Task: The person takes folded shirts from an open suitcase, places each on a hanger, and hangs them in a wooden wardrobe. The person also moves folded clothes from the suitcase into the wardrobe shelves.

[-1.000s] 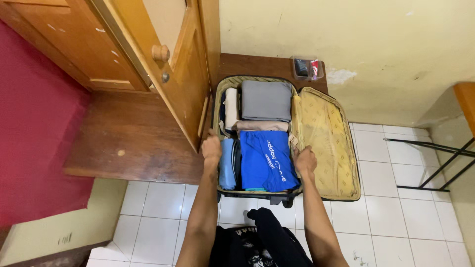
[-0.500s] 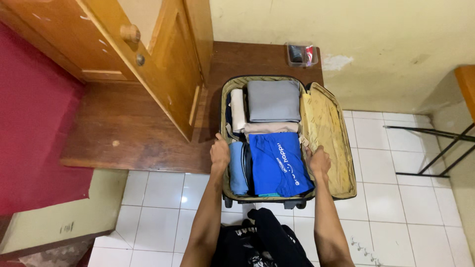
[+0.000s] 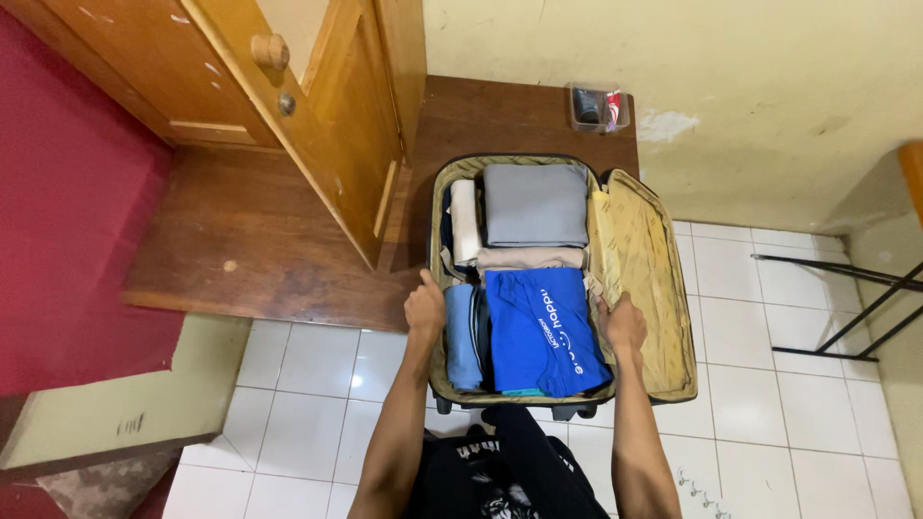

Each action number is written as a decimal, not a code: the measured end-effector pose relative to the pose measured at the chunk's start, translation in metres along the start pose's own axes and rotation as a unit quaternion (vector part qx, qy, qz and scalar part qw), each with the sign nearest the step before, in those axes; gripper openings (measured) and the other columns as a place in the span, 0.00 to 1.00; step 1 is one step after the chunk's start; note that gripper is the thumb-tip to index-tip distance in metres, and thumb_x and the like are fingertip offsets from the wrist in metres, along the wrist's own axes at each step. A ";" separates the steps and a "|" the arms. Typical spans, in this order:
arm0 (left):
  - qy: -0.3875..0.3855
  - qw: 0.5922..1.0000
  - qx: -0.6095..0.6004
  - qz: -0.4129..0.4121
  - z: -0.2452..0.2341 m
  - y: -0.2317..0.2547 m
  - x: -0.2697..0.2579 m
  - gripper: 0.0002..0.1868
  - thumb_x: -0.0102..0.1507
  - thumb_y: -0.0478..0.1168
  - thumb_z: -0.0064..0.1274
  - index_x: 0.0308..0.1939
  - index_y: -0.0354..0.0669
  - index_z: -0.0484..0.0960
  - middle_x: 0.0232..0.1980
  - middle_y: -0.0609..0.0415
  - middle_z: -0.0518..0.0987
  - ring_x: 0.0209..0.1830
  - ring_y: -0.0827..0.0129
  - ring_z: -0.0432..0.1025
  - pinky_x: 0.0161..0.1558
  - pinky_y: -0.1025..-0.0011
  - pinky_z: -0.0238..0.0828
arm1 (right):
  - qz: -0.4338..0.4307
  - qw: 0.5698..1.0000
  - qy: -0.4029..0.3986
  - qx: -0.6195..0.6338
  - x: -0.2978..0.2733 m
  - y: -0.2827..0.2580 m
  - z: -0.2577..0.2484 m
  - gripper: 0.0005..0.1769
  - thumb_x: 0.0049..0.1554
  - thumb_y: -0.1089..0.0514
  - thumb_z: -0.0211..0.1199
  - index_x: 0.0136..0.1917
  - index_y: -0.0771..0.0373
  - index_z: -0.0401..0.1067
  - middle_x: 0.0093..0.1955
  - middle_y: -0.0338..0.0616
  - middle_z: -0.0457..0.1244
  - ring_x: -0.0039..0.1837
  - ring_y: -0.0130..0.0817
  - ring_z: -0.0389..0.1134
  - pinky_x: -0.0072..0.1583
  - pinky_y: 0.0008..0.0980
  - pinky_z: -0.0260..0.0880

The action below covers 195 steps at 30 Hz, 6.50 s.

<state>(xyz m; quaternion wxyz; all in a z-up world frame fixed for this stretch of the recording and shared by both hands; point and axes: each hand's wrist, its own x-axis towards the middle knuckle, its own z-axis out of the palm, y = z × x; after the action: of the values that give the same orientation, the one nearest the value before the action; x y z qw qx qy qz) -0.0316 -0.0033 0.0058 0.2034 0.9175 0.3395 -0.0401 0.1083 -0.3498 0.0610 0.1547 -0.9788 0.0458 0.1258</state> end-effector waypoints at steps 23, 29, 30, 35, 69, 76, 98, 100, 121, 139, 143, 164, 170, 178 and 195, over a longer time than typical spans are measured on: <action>0.056 0.969 -0.046 0.235 0.002 0.098 -0.047 0.36 0.60 0.34 0.54 0.73 0.35 0.63 0.74 0.37 0.61 0.79 0.43 0.52 0.75 0.44 0.46 | 0.012 0.995 0.090 0.051 -0.048 -0.001 0.011 0.31 0.61 0.42 0.60 0.64 0.70 0.64 0.58 0.68 0.62 0.59 0.65 0.65 0.57 0.58 0.67; 0.014 0.979 -0.124 0.160 -0.011 0.064 -0.042 0.28 0.65 0.42 0.54 0.69 0.40 0.71 0.58 0.39 0.77 0.60 0.44 0.70 0.61 0.50 0.64 | 0.056 0.995 0.069 0.046 -0.036 -0.001 0.017 0.32 0.65 0.37 0.52 0.59 0.70 0.65 0.57 0.69 0.65 0.58 0.69 0.68 0.58 0.60 0.68; 0.006 0.979 -0.129 0.159 -0.014 0.059 -0.042 0.24 0.66 0.43 0.54 0.65 0.41 0.74 0.56 0.40 0.79 0.57 0.44 0.72 0.59 0.51 0.66 | 0.066 0.995 0.061 0.045 -0.034 -0.001 0.017 0.32 0.65 0.36 0.51 0.59 0.70 0.65 0.57 0.70 0.66 0.58 0.69 0.68 0.59 0.60 0.67; -0.001 0.976 -0.096 0.195 -0.019 0.042 -0.042 0.15 0.65 0.43 0.55 0.53 0.43 0.83 0.48 0.42 0.83 0.49 0.46 0.76 0.53 0.52 0.67 | 0.092 0.995 0.027 0.039 -0.038 -0.007 0.017 0.34 0.65 0.36 0.50 0.61 0.72 0.66 0.56 0.72 0.67 0.60 0.70 0.67 0.62 0.60 0.66; 0.092 0.938 -0.154 0.298 -0.106 -0.105 -0.072 0.09 0.63 0.36 0.53 0.47 0.41 0.83 0.42 0.49 0.81 0.46 0.55 0.73 0.52 0.55 0.62 | 0.214 0.976 0.006 0.050 -0.158 -0.075 0.080 0.39 0.61 0.33 0.54 0.61 0.73 0.73 0.61 0.74 0.65 0.64 0.71 0.66 0.66 0.56 0.65; 0.150 0.953 -0.173 0.198 -0.114 -0.112 -0.110 0.09 0.62 0.34 0.57 0.45 0.42 0.76 0.46 0.48 0.74 0.50 0.52 0.66 0.52 0.54 0.59 | 0.161 0.984 -0.022 0.077 -0.150 -0.062 0.075 0.36 0.60 0.35 0.57 0.55 0.75 0.78 0.58 0.76 0.67 0.65 0.69 0.67 0.68 0.51 0.64; 0.001 0.894 -0.389 -0.223 -0.049 -0.124 -0.197 0.44 0.65 0.51 0.57 0.70 0.28 0.48 0.66 0.24 0.60 0.60 0.35 0.67 0.60 0.49 0.64 | 0.139 0.958 -0.023 0.248 -0.268 -0.077 0.094 0.29 0.52 0.46 0.63 0.38 0.81 0.76 0.38 0.70 0.69 0.43 0.59 0.72 0.51 0.51 0.69; 0.035 0.902 -0.384 -0.196 -0.061 -0.129 -0.200 0.38 0.66 0.49 0.53 0.67 0.28 0.51 0.60 0.27 0.69 0.55 0.36 0.71 0.58 0.48 0.65 | 0.141 0.953 -0.005 0.270 -0.284 -0.084 0.098 0.28 0.50 0.46 0.65 0.40 0.81 0.75 0.38 0.69 0.68 0.43 0.57 0.71 0.51 0.50 0.68; 0.071 0.950 -0.304 -0.011 -0.111 -0.192 -0.180 0.23 0.63 0.33 0.52 0.55 0.27 0.57 0.42 0.28 0.76 0.42 0.31 0.73 0.45 0.42 0.66 | 0.144 0.961 0.005 0.235 -0.337 -0.111 0.141 0.31 0.53 0.41 0.63 0.43 0.77 0.77 0.43 0.72 0.69 0.51 0.63 0.72 0.57 0.50 0.69; 0.119 0.969 -0.218 -0.005 -0.176 -0.303 -0.069 0.21 0.62 0.36 0.58 0.53 0.37 0.65 0.42 0.32 0.80 0.43 0.31 0.74 0.44 0.42 0.69 | 0.164 0.783 -0.155 0.580 -0.402 -0.264 0.196 0.20 0.56 0.57 0.64 0.52 0.79 0.72 0.49 0.61 0.66 0.45 0.51 0.74 0.40 0.48 0.78; 0.133 0.972 -0.192 -0.022 -0.195 -0.328 -0.055 0.20 0.63 0.37 0.59 0.53 0.38 0.66 0.43 0.33 0.80 0.44 0.32 0.74 0.44 0.42 0.69 | 0.168 0.763 -0.188 0.594 -0.414 -0.301 0.212 0.22 0.55 0.58 0.65 0.54 0.81 0.70 0.52 0.63 0.66 0.45 0.55 0.74 0.41 0.48 0.77; 0.104 0.973 -0.064 -0.195 -0.201 -0.388 -0.085 0.15 0.74 0.50 0.37 0.59 0.48 0.66 0.55 0.28 0.70 0.37 0.35 0.77 0.39 0.44 0.73 | 0.109 0.747 -0.321 0.572 -0.437 -0.376 0.245 0.36 0.59 0.48 0.64 0.64 0.85 0.64 0.63 0.63 0.64 0.52 0.52 0.73 0.47 0.42 0.79; 0.099 0.973 -0.073 -0.195 -0.213 -0.384 -0.074 0.13 0.73 0.49 0.38 0.56 0.49 0.69 0.50 0.25 0.72 0.37 0.32 0.76 0.39 0.44 0.73 | 0.004 0.837 -0.452 0.308 -0.401 -0.351 0.189 0.31 0.59 0.40 0.64 0.44 0.76 0.76 0.36 0.56 0.70 0.32 0.40 0.72 0.35 0.39 0.76; 0.121 0.975 -0.062 -0.176 -0.218 -0.384 -0.063 0.15 0.73 0.50 0.41 0.56 0.47 0.71 0.45 0.25 0.75 0.36 0.30 0.76 0.41 0.42 0.72 | -0.078 0.940 0.315 0.103 -0.269 -0.288 0.130 0.25 0.56 0.53 0.66 0.61 0.72 0.71 0.59 0.69 0.64 0.62 0.64 0.60 0.60 0.57 0.56; 0.130 0.971 -0.034 -0.200 -0.252 -0.426 0.015 0.19 0.70 0.55 0.46 0.59 0.54 0.77 0.52 0.30 0.77 0.47 0.33 0.76 0.48 0.43 0.72 | 0.011 0.984 0.143 0.105 -0.200 -0.285 0.161 0.17 0.64 0.49 0.60 0.49 0.67 0.76 0.44 0.70 0.68 0.50 0.71 0.69 0.54 0.61 0.67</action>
<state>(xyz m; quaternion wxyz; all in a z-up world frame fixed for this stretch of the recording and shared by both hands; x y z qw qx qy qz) -0.3091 0.3989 0.0855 0.1767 0.8209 0.5406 0.0514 -0.0851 -0.0190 0.0473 0.2470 -0.9645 0.0911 -0.0189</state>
